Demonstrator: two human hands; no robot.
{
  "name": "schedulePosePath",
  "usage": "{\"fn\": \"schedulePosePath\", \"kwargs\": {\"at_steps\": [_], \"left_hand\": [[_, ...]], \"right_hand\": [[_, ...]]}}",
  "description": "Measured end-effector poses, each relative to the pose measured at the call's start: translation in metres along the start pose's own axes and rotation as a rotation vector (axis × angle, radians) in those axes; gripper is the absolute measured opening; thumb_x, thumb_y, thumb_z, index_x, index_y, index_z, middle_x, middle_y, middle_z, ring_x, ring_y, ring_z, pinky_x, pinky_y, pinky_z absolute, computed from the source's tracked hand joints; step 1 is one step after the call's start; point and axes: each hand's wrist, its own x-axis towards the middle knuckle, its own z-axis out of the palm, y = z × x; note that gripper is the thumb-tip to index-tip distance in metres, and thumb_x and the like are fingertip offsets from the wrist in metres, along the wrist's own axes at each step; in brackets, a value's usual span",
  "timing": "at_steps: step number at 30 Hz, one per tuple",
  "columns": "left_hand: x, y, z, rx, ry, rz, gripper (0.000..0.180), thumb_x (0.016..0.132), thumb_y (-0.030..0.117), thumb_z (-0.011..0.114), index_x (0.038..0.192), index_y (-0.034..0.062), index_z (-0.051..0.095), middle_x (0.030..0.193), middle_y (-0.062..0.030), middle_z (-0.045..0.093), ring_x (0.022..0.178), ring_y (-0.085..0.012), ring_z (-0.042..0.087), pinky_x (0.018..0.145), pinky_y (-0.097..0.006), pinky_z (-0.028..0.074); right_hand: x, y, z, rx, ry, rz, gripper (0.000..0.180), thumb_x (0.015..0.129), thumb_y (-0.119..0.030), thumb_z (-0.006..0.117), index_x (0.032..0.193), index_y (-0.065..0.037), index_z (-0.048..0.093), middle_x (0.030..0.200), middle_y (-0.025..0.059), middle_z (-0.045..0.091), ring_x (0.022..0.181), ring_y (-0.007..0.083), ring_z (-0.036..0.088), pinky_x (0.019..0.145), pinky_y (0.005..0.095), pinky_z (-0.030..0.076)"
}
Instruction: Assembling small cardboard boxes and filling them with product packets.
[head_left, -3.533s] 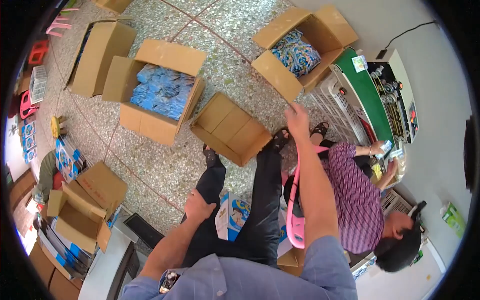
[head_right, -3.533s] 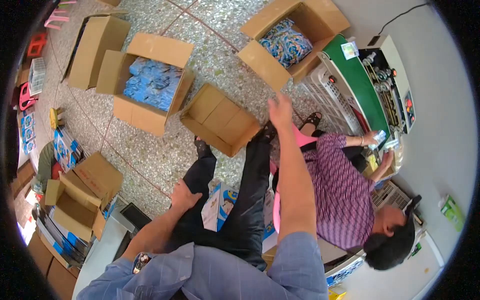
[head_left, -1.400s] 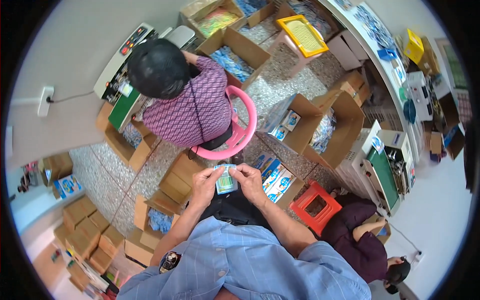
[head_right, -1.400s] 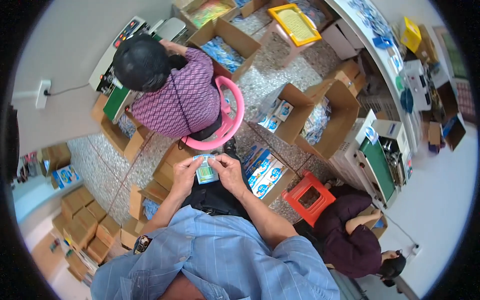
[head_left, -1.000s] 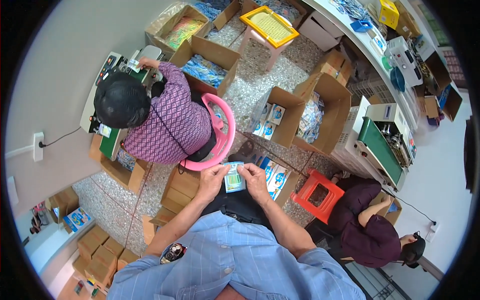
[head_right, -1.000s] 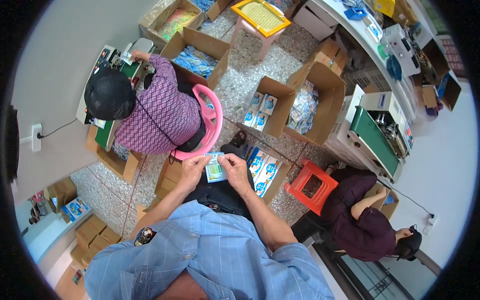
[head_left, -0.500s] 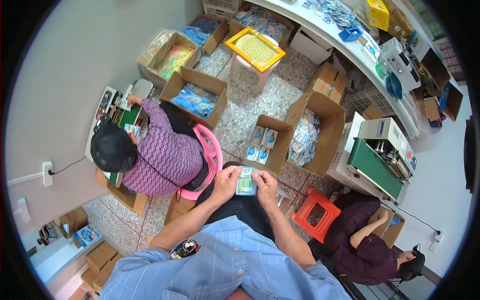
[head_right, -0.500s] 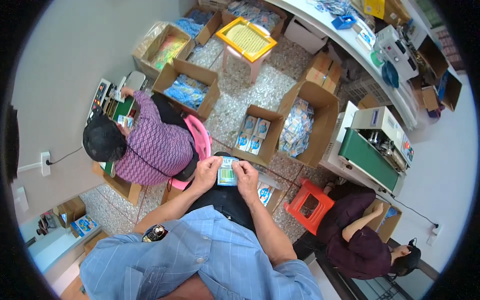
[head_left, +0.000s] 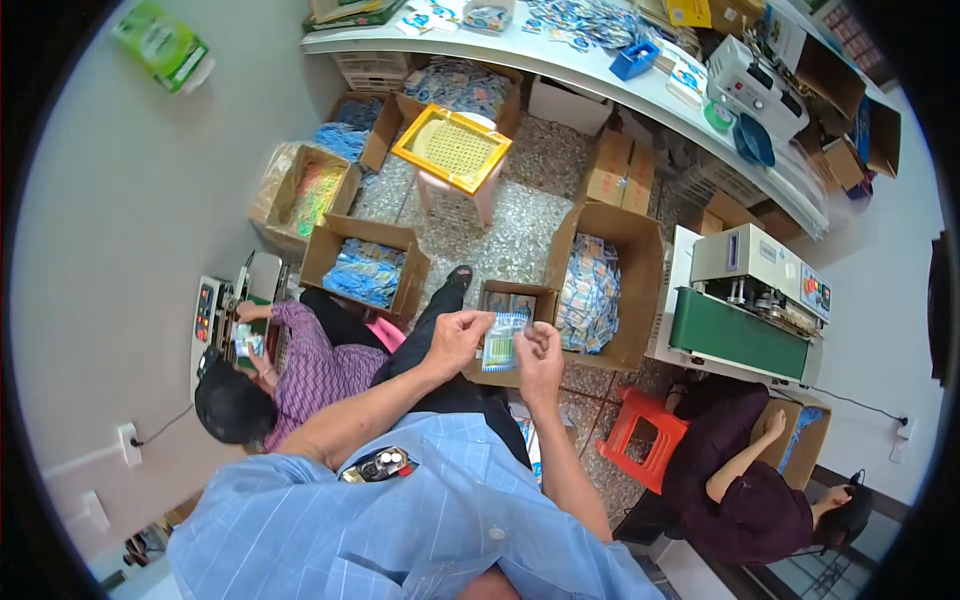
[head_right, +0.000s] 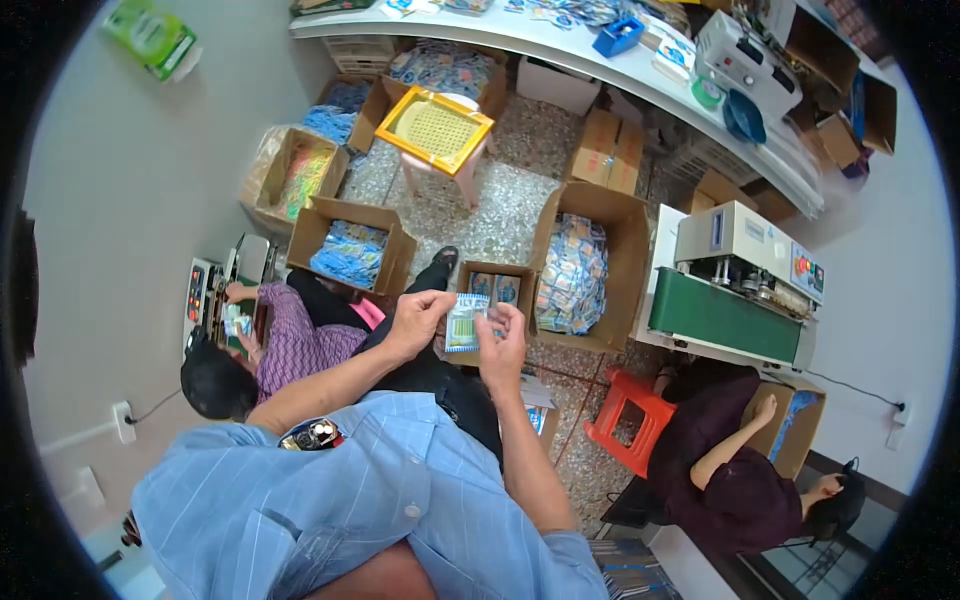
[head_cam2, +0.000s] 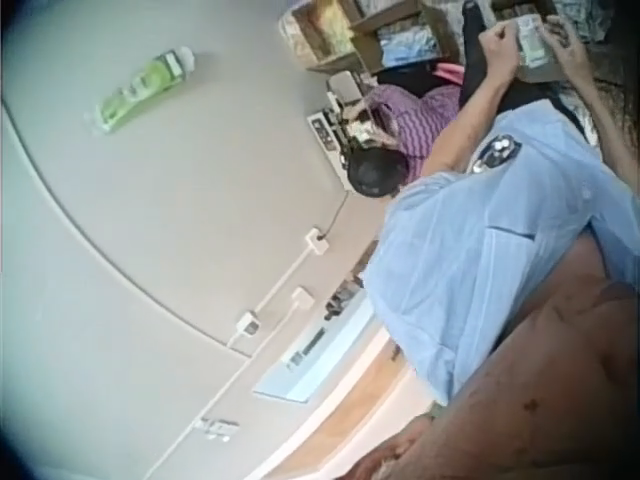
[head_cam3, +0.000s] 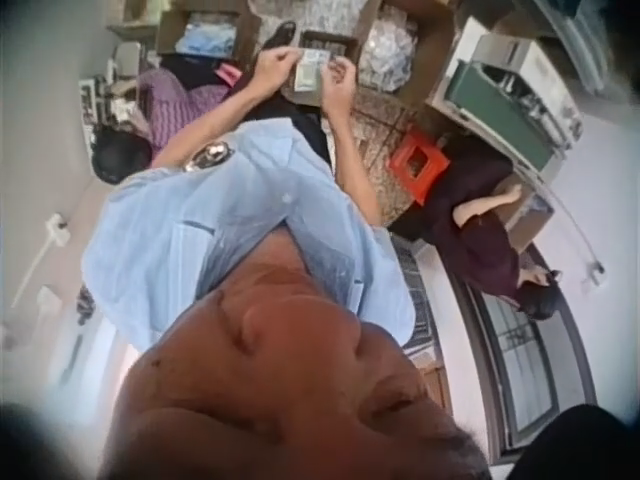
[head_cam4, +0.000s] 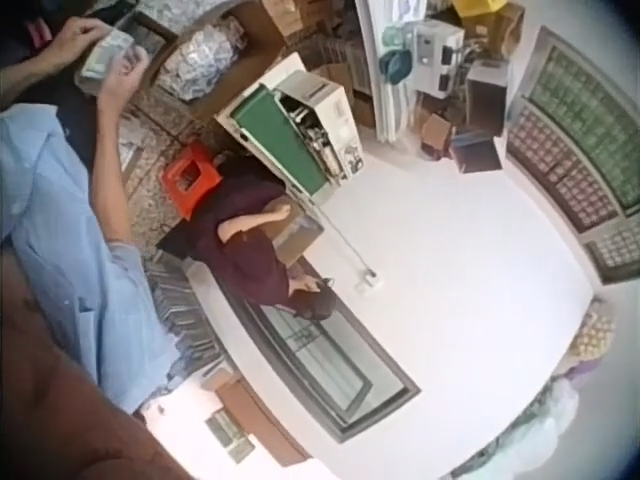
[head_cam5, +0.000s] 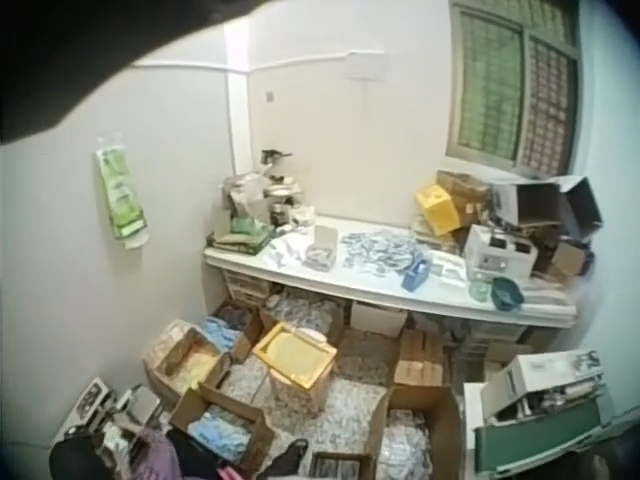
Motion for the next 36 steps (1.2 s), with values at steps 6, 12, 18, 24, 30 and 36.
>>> {"fn": "schedulePosePath", "kwargs": {"at_steps": [6, 12, 18, 24, 30, 36], "left_hand": [[0.110, 0.004, 0.000, -0.009, -0.073, -0.191, 0.026, 0.098, 0.023, 0.065, 0.098, -0.0007, 0.075, 0.074, -0.0056, 0.070, 0.061, -0.0094, 0.064, 0.051, -0.026, 0.053], [0.195, 0.030, -0.021, 0.059, -0.297, -0.303, 0.029, 0.097, 0.023, 0.067, 0.095, -0.0048, 0.073, 0.082, -0.0054, 0.072, 0.072, -0.0093, 0.065, 0.067, -0.026, 0.053], [0.271, 0.024, -0.102, -0.133, -0.148, -0.265, 0.024, 0.099, 0.020, 0.064, 0.114, 0.0008, 0.069, 0.099, -0.0043, 0.072, 0.084, -0.0091, 0.066, 0.075, -0.026, 0.053], [0.324, 0.039, -0.130, -0.175, -0.263, -0.410, 0.034, 0.096, 0.025, 0.071, 0.120, 0.0016, 0.067, 0.102, -0.0006, 0.071, 0.086, -0.0055, 0.063, 0.075, -0.021, 0.049], [0.342, 0.029, -0.142, -0.158, -0.178, -0.489, 0.021, 0.094, 0.022, 0.073, 0.097, 0.0021, 0.076, 0.088, 0.0021, 0.071, 0.078, -0.0023, 0.059, 0.066, -0.021, 0.046], [0.346, 0.017, -0.149, -0.202, -0.104, -0.599, 0.022, 0.093, 0.022, 0.074, 0.095, -0.0004, 0.076, 0.086, -0.0016, 0.072, 0.076, -0.0049, 0.063, 0.067, -0.023, 0.049]], "right_hand": [[0.061, -0.018, 0.040, -0.738, 0.066, -0.303, 0.068, 0.079, -0.025, 0.083, 0.131, 0.001, 0.047, 0.131, 0.0252, 0.054, 0.122, 0.0425, 0.053, 0.102, 0.0482, 0.045], [0.134, -0.012, 0.094, -0.411, 0.101, 0.166, 0.037, 0.096, -0.018, 0.063, 0.126, 0.002, 0.056, 0.109, 0.0218, 0.068, 0.091, 0.0356, 0.069, 0.078, 0.0410, 0.054], [0.228, -0.008, 0.138, 0.309, 0.091, 0.495, 0.024, 0.101, -0.014, 0.057, 0.122, -0.003, 0.060, 0.105, 0.0028, 0.069, 0.088, 0.0102, 0.067, 0.072, 0.0290, 0.060], [0.284, -0.005, 0.165, 0.441, -0.075, 0.553, 0.026, 0.102, -0.016, 0.058, 0.124, -0.003, 0.061, 0.108, 0.0028, 0.071, 0.090, 0.0090, 0.068, 0.070, 0.0252, 0.058], [0.304, 0.004, 0.192, 0.412, -0.160, 0.605, 0.024, 0.101, -0.018, 0.059, 0.121, -0.006, 0.064, 0.106, 0.0023, 0.071, 0.090, 0.0100, 0.068, 0.072, 0.0284, 0.058], [0.320, 0.027, 0.198, 0.331, -0.214, 0.628, 0.018, 0.100, -0.020, 0.062, 0.105, -0.004, 0.068, 0.092, -0.0021, 0.068, 0.077, 0.0031, 0.059, 0.066, 0.0195, 0.045]]}}
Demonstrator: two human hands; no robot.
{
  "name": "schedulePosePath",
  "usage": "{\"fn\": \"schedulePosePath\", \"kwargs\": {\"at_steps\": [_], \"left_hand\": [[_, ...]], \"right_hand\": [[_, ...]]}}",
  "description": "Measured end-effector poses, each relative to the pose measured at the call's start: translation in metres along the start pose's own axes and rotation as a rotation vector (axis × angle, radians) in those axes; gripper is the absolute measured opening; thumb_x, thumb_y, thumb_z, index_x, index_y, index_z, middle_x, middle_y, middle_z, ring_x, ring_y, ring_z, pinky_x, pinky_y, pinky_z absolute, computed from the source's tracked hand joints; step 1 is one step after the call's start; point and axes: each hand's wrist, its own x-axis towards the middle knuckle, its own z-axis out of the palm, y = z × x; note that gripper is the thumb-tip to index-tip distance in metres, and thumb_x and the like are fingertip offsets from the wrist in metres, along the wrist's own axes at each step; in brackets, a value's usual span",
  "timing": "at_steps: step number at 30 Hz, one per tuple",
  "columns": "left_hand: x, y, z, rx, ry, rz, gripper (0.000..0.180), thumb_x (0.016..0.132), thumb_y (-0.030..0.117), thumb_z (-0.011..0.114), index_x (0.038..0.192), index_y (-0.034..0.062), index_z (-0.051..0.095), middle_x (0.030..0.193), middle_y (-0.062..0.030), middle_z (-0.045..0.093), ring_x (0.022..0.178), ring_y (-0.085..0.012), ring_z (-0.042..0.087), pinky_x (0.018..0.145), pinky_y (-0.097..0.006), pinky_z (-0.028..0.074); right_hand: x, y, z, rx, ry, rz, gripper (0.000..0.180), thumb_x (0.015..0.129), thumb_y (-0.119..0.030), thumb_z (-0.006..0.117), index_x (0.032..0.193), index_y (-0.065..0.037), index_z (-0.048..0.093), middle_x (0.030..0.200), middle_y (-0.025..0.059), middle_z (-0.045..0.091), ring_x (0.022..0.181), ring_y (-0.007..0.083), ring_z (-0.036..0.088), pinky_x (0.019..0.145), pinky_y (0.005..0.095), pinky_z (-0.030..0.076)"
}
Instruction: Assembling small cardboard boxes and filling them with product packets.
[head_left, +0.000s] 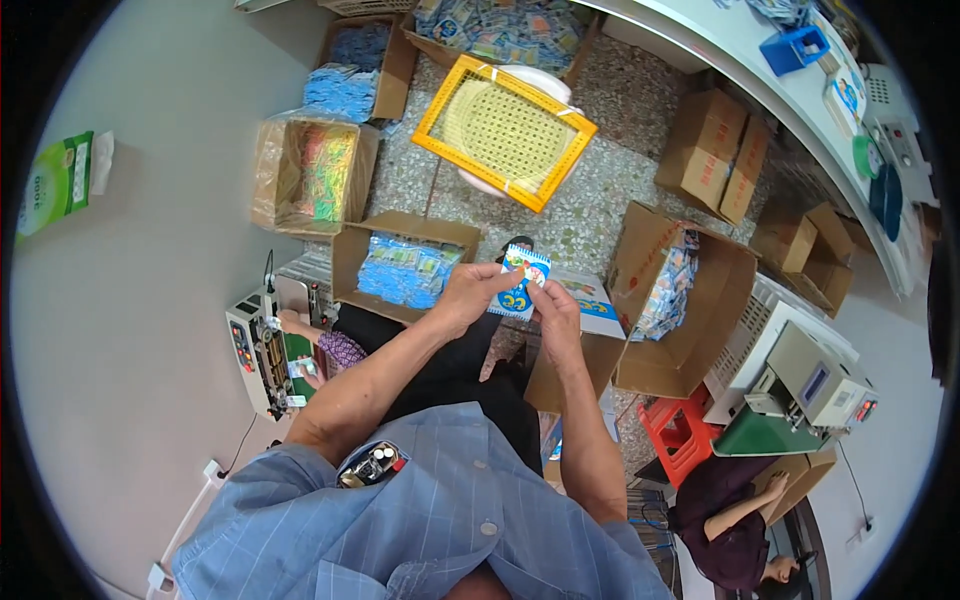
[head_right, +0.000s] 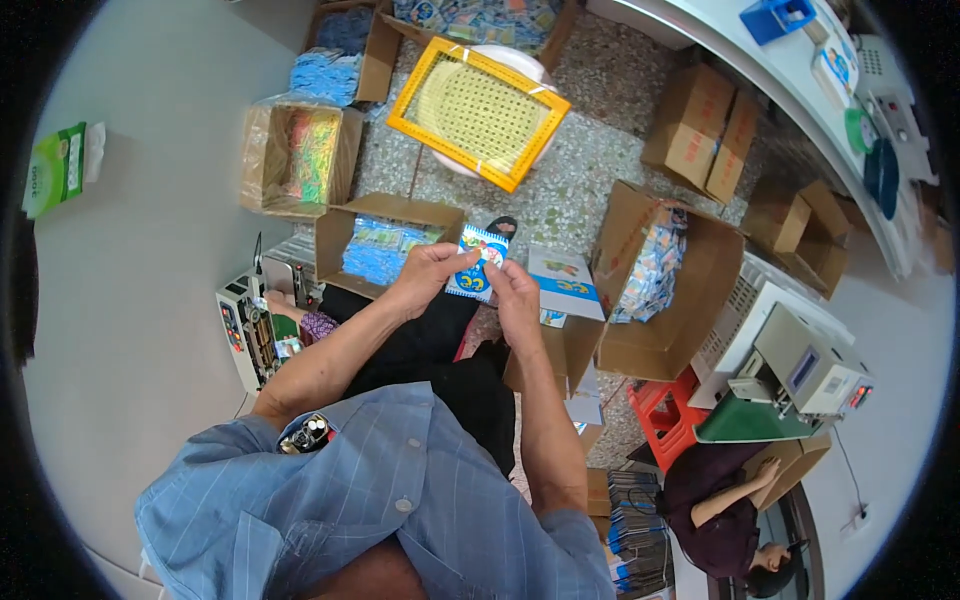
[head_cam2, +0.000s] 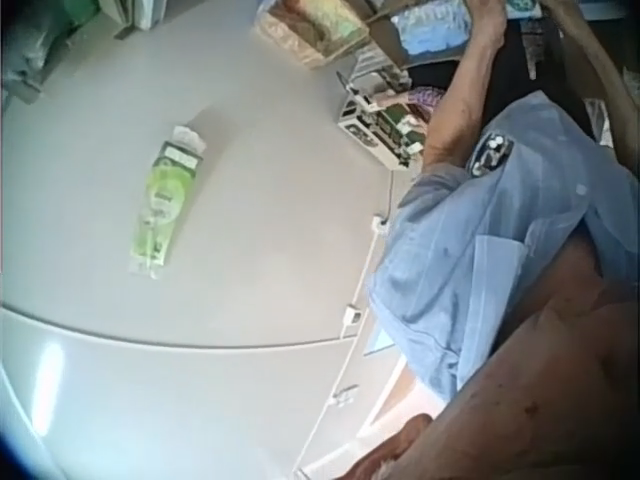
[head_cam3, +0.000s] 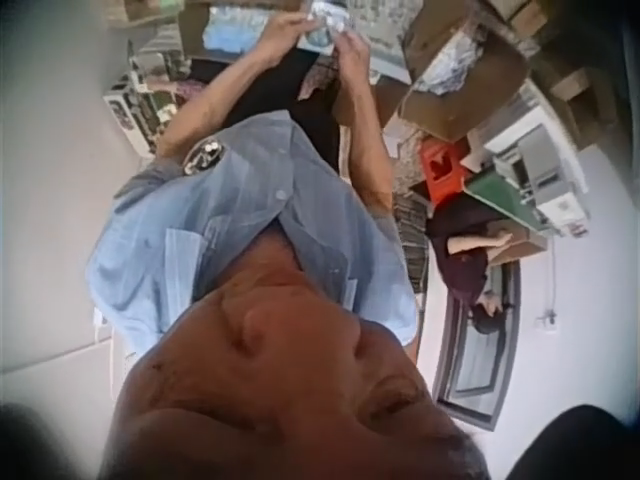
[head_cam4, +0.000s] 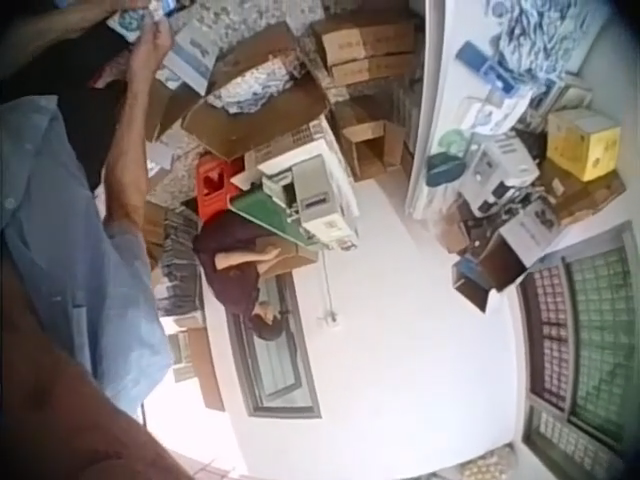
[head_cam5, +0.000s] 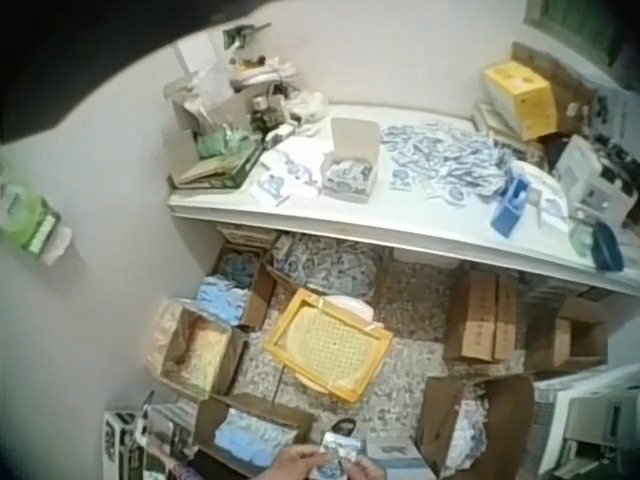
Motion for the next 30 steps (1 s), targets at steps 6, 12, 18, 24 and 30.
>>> {"fn": "schedulePosePath", "kwargs": {"at_steps": [6, 12, 18, 24, 30], "left_hand": [[-0.005, 0.003, -0.017, -0.166, 0.059, -0.007, 0.023, 0.094, 0.021, 0.072, 0.099, -0.0010, 0.076, 0.092, -0.0037, 0.073, 0.081, -0.0069, 0.065, 0.072, -0.022, 0.050], [-0.018, 0.020, -0.011, -0.174, 0.017, 0.061, 0.024, 0.095, 0.021, 0.071, 0.102, -0.0014, 0.075, 0.093, -0.0043, 0.074, 0.083, -0.0076, 0.066, 0.074, -0.022, 0.051], [-0.028, 0.046, 0.009, -0.071, -0.075, 0.084, 0.022, 0.095, 0.020, 0.071, 0.099, -0.0010, 0.075, 0.094, -0.0057, 0.075, 0.081, -0.0083, 0.068, 0.074, -0.023, 0.053], [-0.022, 0.069, 0.044, -0.054, -0.156, 0.068, 0.022, 0.094, 0.021, 0.071, 0.098, -0.0001, 0.075, 0.093, -0.0057, 0.075, 0.081, -0.0085, 0.068, 0.074, -0.024, 0.053], [0.013, 0.093, 0.088, -0.036, -0.179, 0.016, 0.026, 0.093, 0.026, 0.073, 0.098, 0.0004, 0.075, 0.092, -0.0060, 0.075, 0.081, -0.0088, 0.068, 0.073, -0.024, 0.052]], "right_hand": [[0.012, -0.005, 0.026, 0.015, -0.008, -0.057, 0.018, 0.100, -0.020, 0.063, 0.097, -0.003, 0.069, 0.083, -0.0048, 0.065, 0.072, 0.0009, 0.052, 0.063, 0.0193, 0.039], [0.012, -0.019, 0.025, 0.001, -0.063, -0.102, 0.019, 0.101, -0.020, 0.061, 0.099, -0.003, 0.069, 0.087, -0.0016, 0.067, 0.074, 0.0033, 0.056, 0.065, 0.0198, 0.045], [0.001, -0.058, 0.022, 0.053, 0.037, -0.211, 0.017, 0.101, -0.018, 0.061, 0.100, -0.002, 0.067, 0.090, 0.0039, 0.070, 0.076, 0.0085, 0.065, 0.070, 0.0235, 0.053], [-0.005, -0.094, -0.002, 0.082, 0.067, -0.280, 0.018, 0.098, -0.017, 0.060, 0.098, -0.001, 0.068, 0.091, 0.0047, 0.070, 0.079, 0.0102, 0.066, 0.072, 0.0259, 0.054], [0.012, -0.129, -0.031, 0.319, 0.069, -0.220, 0.026, 0.103, -0.027, 0.055, 0.101, -0.003, 0.065, 0.092, 0.0063, 0.070, 0.081, 0.0135, 0.068, 0.073, 0.0286, 0.055]]}}
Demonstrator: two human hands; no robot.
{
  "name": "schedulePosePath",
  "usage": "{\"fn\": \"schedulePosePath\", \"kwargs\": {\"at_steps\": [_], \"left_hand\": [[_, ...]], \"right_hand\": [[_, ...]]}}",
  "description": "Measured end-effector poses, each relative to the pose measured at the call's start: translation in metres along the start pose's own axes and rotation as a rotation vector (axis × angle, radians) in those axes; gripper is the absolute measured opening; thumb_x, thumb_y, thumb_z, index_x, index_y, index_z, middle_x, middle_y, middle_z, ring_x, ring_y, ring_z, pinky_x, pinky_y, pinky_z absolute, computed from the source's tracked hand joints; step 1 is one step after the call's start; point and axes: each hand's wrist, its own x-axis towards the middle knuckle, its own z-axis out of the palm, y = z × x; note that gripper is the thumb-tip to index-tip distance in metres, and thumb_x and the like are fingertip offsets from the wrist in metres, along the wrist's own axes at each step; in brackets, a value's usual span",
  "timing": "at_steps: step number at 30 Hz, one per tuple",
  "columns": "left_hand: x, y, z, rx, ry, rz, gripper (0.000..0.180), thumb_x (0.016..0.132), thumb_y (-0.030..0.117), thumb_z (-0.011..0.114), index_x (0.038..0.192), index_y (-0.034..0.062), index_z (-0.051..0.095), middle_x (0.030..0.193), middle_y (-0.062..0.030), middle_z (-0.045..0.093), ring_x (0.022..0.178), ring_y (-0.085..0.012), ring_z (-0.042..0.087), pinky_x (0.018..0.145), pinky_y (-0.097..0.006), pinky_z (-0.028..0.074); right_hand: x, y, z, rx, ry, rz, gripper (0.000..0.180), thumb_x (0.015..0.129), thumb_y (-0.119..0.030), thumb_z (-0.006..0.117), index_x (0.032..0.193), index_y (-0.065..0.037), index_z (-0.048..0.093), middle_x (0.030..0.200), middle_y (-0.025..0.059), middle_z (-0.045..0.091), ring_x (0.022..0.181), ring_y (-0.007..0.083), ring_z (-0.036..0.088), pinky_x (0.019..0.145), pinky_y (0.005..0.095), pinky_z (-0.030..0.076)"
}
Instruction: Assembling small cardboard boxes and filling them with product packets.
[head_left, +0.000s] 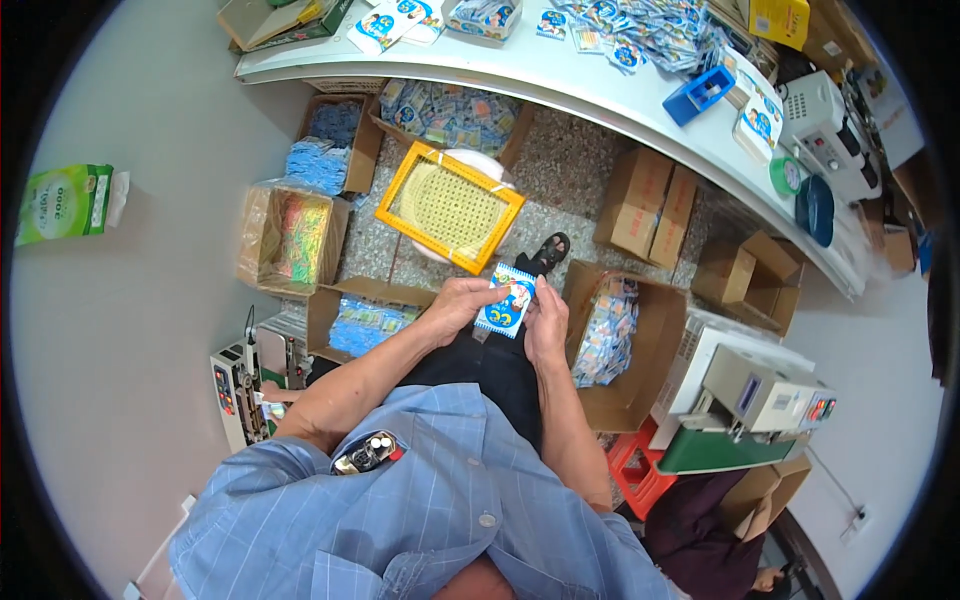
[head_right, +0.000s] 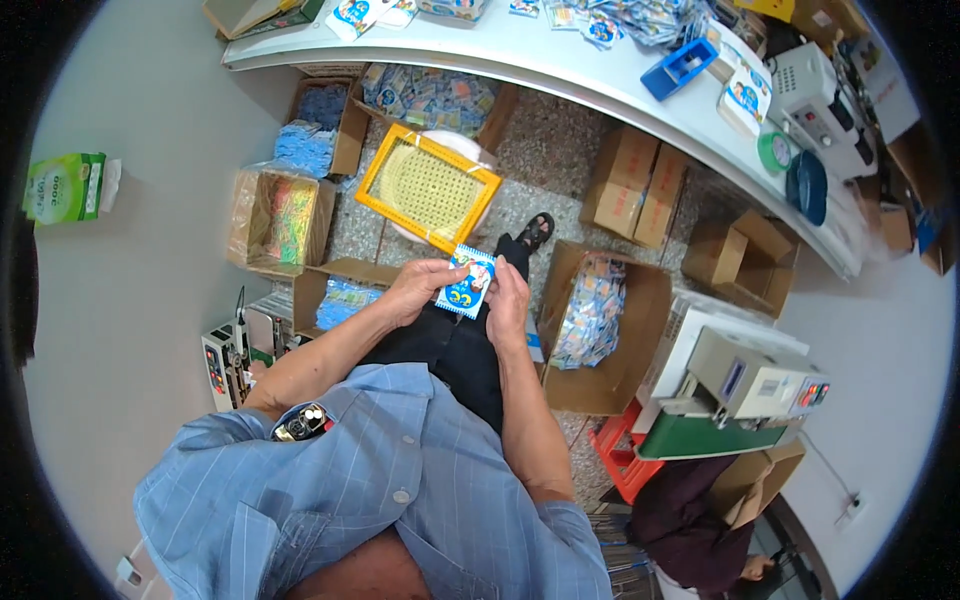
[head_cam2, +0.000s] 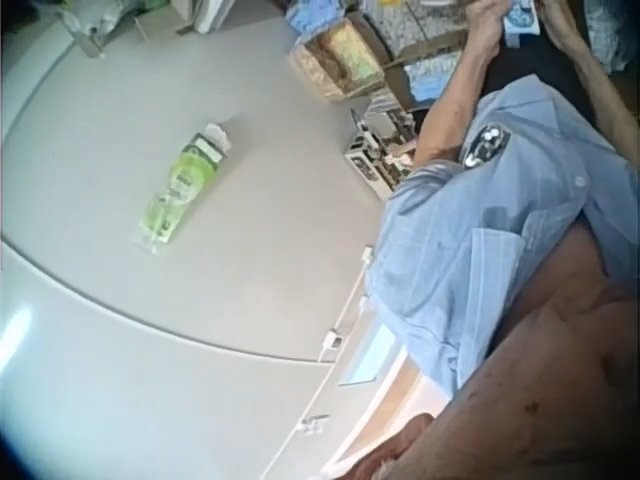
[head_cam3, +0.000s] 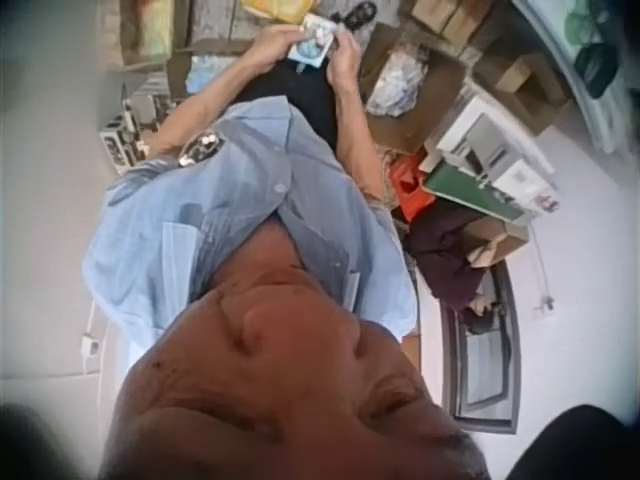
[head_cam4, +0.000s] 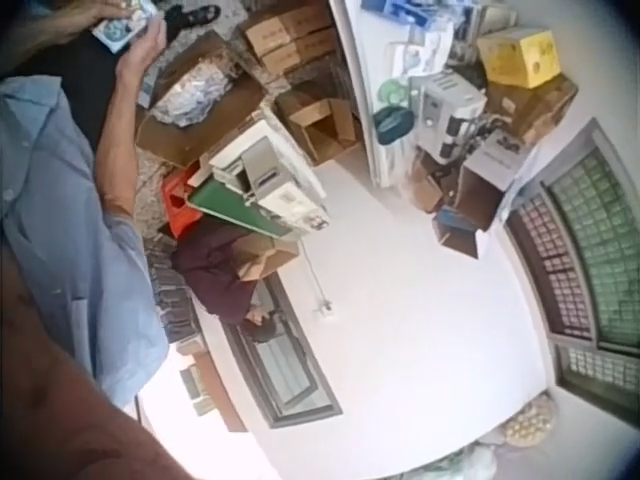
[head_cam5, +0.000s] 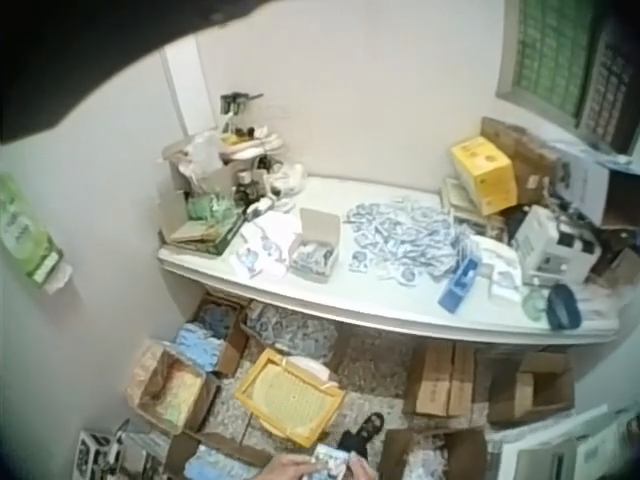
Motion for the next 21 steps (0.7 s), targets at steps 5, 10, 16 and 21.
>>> {"fn": "schedulePosePath", "kwargs": {"at_steps": [5, 10, 16, 21], "left_hand": [[0.053, 0.035, 0.048, -0.095, 0.031, 0.014, 0.027, 0.095, 0.029, 0.071, 0.104, 0.0039, 0.074, 0.094, -0.0026, 0.074, 0.081, -0.0073, 0.068, 0.071, -0.022, 0.052], [0.104, 0.067, 0.102, -0.093, 0.031, 0.077, 0.026, 0.095, 0.026, 0.071, 0.101, 0.0015, 0.074, 0.091, -0.0018, 0.073, 0.080, -0.0060, 0.065, 0.068, -0.021, 0.048], [0.146, 0.102, 0.122, 0.124, 0.101, 0.175, 0.028, 0.094, 0.030, 0.071, 0.102, 0.0026, 0.074, 0.089, -0.0018, 0.071, 0.072, -0.0065, 0.060, 0.066, -0.022, 0.049], [0.162, 0.137, 0.099, 0.174, 0.276, 0.214, 0.021, 0.096, 0.022, 0.069, 0.105, 0.0040, 0.073, 0.091, -0.0013, 0.071, 0.074, -0.0072, 0.063, 0.068, -0.021, 0.051]], "right_hand": [[0.042, -0.067, -0.024, -0.174, -0.096, 0.074, 0.036, 0.104, -0.029, 0.056, 0.126, 0.000, 0.059, 0.112, 0.0085, 0.069, 0.097, 0.0156, 0.068, 0.083, 0.0297, 0.055], [0.082, -0.135, -0.040, -0.385, -0.201, 0.021, 0.027, 0.096, -0.012, 0.068, 0.120, 0.003, 0.067, 0.109, 0.0051, 0.071, 0.095, 0.0090, 0.065, 0.082, 0.0248, 0.052], [0.121, -0.193, -0.049, -0.490, -0.106, -0.068, 0.017, 0.096, -0.011, 0.067, 0.106, 0.003, 0.068, 0.098, 0.0033, 0.071, 0.087, 0.0064, 0.063, 0.076, 0.0236, 0.050], [0.165, -0.223, -0.047, -0.468, -0.096, -0.081, 0.016, 0.100, -0.013, 0.062, 0.105, 0.002, 0.063, 0.096, 0.0052, 0.070, 0.083, 0.0088, 0.065, 0.074, 0.0259, 0.051]]}}
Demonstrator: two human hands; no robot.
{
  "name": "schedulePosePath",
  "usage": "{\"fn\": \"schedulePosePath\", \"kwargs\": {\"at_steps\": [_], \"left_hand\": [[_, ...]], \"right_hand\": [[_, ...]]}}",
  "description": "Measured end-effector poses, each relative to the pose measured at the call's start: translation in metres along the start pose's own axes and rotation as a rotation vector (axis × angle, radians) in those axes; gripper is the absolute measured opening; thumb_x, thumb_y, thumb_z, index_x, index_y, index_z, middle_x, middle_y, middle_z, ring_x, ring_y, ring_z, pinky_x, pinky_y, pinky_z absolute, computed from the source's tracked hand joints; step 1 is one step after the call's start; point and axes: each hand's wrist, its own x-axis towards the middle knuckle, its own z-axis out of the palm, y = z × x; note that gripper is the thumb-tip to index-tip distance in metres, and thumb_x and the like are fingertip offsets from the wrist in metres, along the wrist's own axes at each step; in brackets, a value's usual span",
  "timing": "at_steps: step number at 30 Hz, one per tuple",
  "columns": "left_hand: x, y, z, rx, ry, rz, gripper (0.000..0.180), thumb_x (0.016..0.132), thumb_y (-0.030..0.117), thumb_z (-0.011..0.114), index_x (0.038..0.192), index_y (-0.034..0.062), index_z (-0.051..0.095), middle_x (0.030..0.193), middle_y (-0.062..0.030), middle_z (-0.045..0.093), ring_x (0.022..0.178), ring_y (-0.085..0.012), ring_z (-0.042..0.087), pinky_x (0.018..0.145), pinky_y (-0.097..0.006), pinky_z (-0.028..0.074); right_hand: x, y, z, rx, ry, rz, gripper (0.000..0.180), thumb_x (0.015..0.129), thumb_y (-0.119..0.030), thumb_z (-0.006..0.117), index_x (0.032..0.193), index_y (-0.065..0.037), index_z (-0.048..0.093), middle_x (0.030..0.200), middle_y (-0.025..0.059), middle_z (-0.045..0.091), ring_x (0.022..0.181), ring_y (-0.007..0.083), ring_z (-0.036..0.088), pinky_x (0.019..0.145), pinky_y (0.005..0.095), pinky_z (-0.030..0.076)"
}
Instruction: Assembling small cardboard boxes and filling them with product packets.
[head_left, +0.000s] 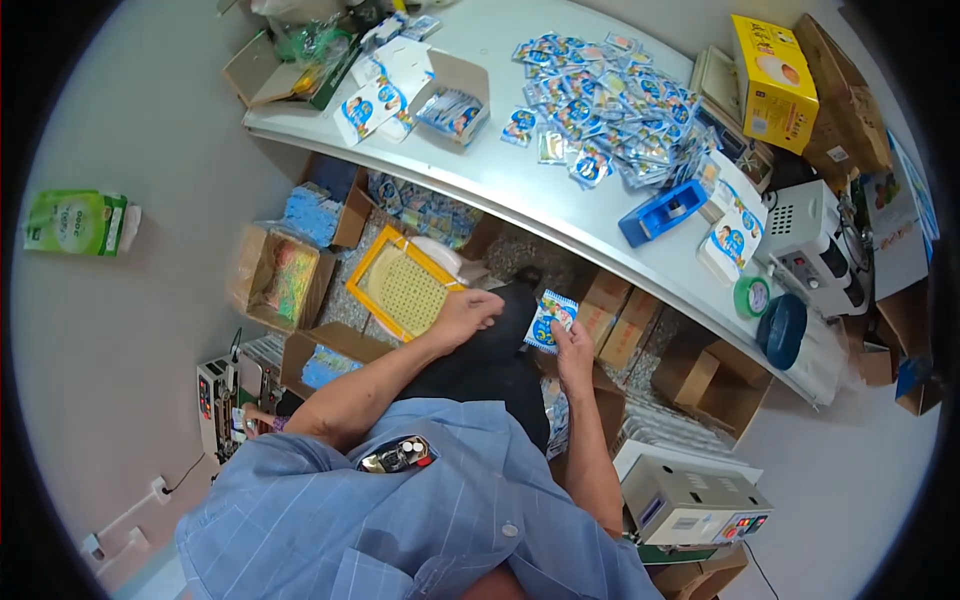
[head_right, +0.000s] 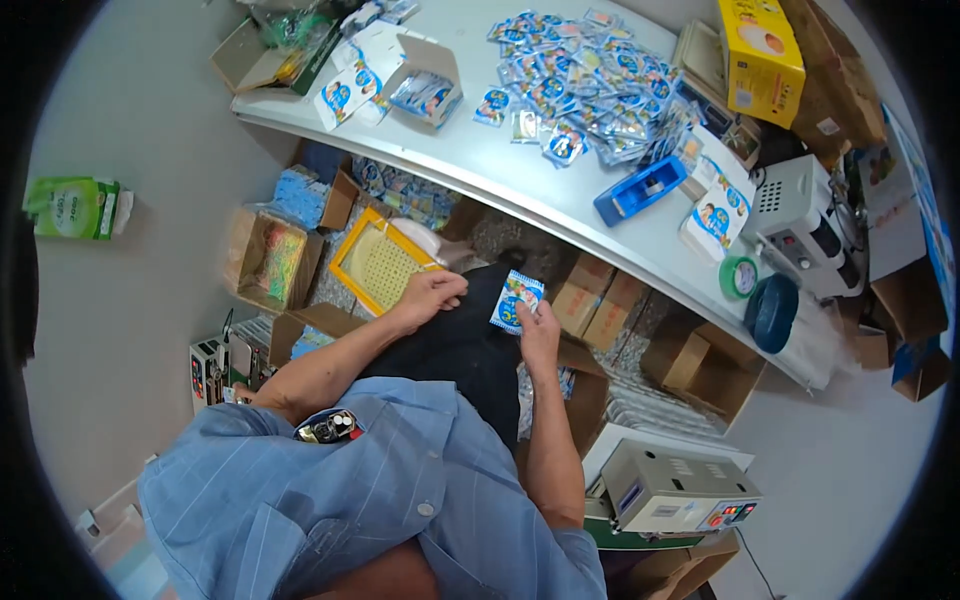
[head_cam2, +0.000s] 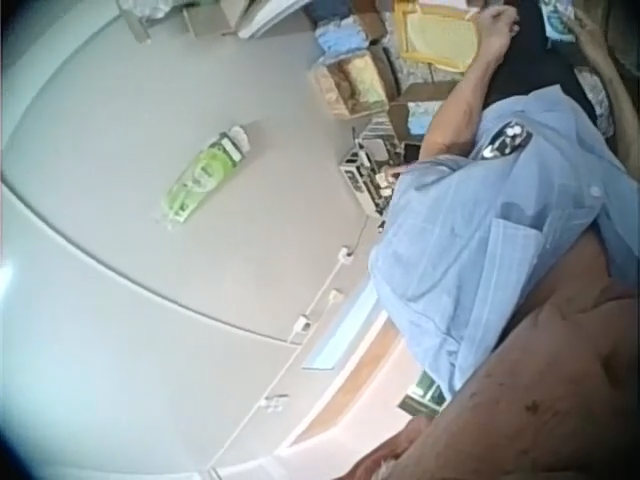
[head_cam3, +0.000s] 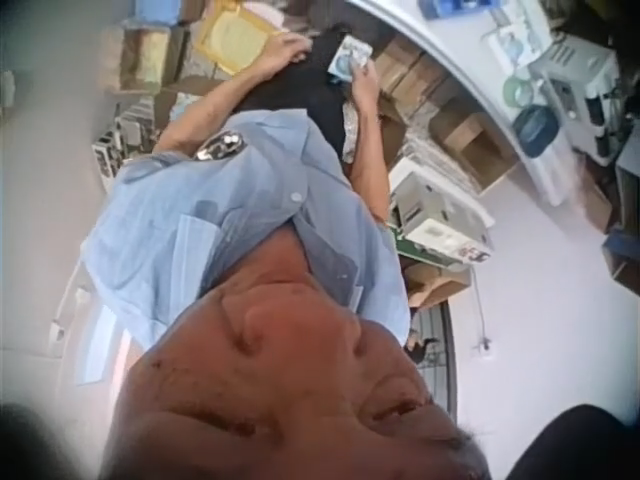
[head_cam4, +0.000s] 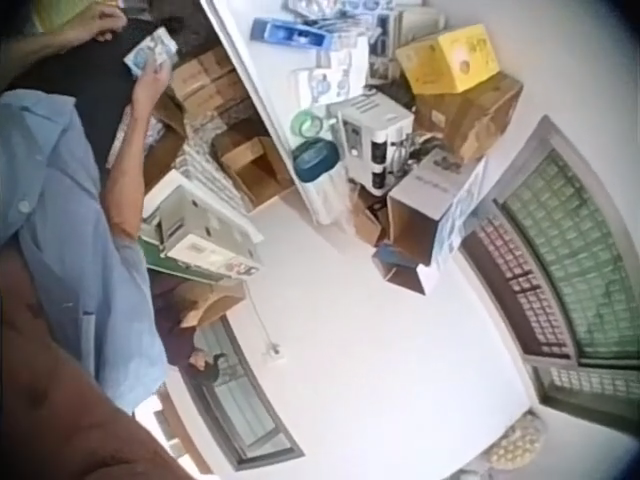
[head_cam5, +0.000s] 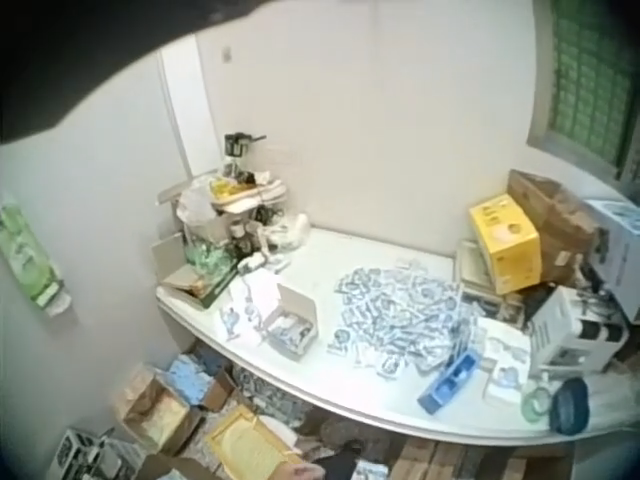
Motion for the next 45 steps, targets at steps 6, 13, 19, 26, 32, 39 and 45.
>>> {"fn": "schedulePosePath", "kwargs": {"at_steps": [6, 13, 19, 26, 32, 39, 45], "left_hand": [[0.062, 0.048, -0.014, 0.090, 0.131, 0.056, 0.020, 0.094, 0.018, 0.070, 0.105, 0.0017, 0.073, 0.085, -0.0021, 0.070, 0.068, -0.0074, 0.059, 0.063, -0.021, 0.049], [0.224, 0.129, -0.013, 0.670, 0.535, 0.479, 0.046, 0.086, 0.035, 0.074, 0.111, -0.0031, 0.068, 0.094, -0.0198, 0.073, 0.097, -0.0364, 0.069, 0.087, -0.044, 0.053], [0.310, 0.192, 0.016, 1.071, 0.351, 0.115, 0.051, 0.086, 0.048, 0.070, 0.092, -0.0025, 0.070, 0.087, -0.0228, 0.072, 0.085, -0.0428, 0.069, 0.075, -0.052, 0.054], [0.335, 0.182, 0.027, 0.943, 0.327, 0.102, 0.044, 0.083, 0.046, 0.075, 0.077, 0.0034, 0.067, 0.075, -0.0190, 0.069, 0.073, -0.0370, 0.069, 0.064, -0.046, 0.052], [0.319, 0.149, 0.009, 0.462, 0.211, 0.297, 0.025, 0.089, 0.015, 0.076, 0.081, 0.0031, 0.055, 0.067, -0.0069, 0.063, 0.063, -0.0117, 0.059, 0.055, -0.029, 0.044], [0.314, 0.135, 0.001, -0.088, 0.005, 0.353, 0.027, 0.097, -0.001, 0.064, 0.121, -0.0052, 0.054, 0.106, -0.0109, 0.071, 0.096, -0.0103, 0.065, 0.082, -0.024, 0.051], [0.313, 0.103, -0.007, -0.054, -0.076, 0.537, 0.029, 0.100, -0.002, 0.056, 0.128, -0.0054, 0.049, 0.122, -0.0146, 0.065, 0.110, -0.0159, 0.063, 0.093, -0.027, 0.050]], "right_hand": [[0.071, -0.044, 0.003, 0.089, 0.081, -0.046, 0.018, 0.098, -0.014, 0.064, 0.106, 0.002, 0.066, 0.096, 0.0048, 0.070, 0.081, 0.0086, 0.063, 0.072, 0.0261, 0.049], [0.216, -0.096, 0.030, 0.012, 0.374, -0.218, 0.015, 0.092, -0.012, 0.069, 0.091, 0.003, 0.070, 0.084, 0.0007, 0.066, 0.076, 0.0068, 0.056, 0.067, 0.0249, 0.045], [0.319, -0.087, 0.050, -0.532, 0.737, -0.124, 0.048, 0.081, -0.036, 0.078, 0.105, 0.004, 0.068, 0.104, 0.0229, 0.065, 0.106, 0.0403, 0.059, 0.089, 0.0478, 0.048], [0.341, -0.097, 0.084, -0.861, 0.850, 0.073, 0.050, 0.076, -0.029, 0.084, 0.109, 0.003, 0.064, 0.109, 0.0211, 0.064, 0.106, 0.0414, 0.059, 0.089, 0.0509, 0.050], [0.308, -0.089, 0.051, -0.151, 0.582, -0.177, 0.043, 0.080, -0.009, 0.083, 0.111, 0.006, 0.057, 0.105, 0.0139, 0.068, 0.092, 0.0169, 0.066, 0.079, 0.0308, 0.054], [0.290, -0.067, 0.035, -0.029, 0.410, -0.150, 0.047, 0.079, -0.002, 0.083, 0.118, 0.005, 0.057, 0.102, 0.0090, 0.070, 0.092, 0.0108, 0.065, 0.082, 0.0247, 0.054], [0.292, -0.044, 0.056, 0.176, 0.297, -0.370, 0.039, 0.075, 0.008, 0.080, 0.108, 0.003, 0.059, 0.106, 0.0159, 0.070, 0.094, 0.0179, 0.067, 0.085, 0.0310, 0.055]]}}
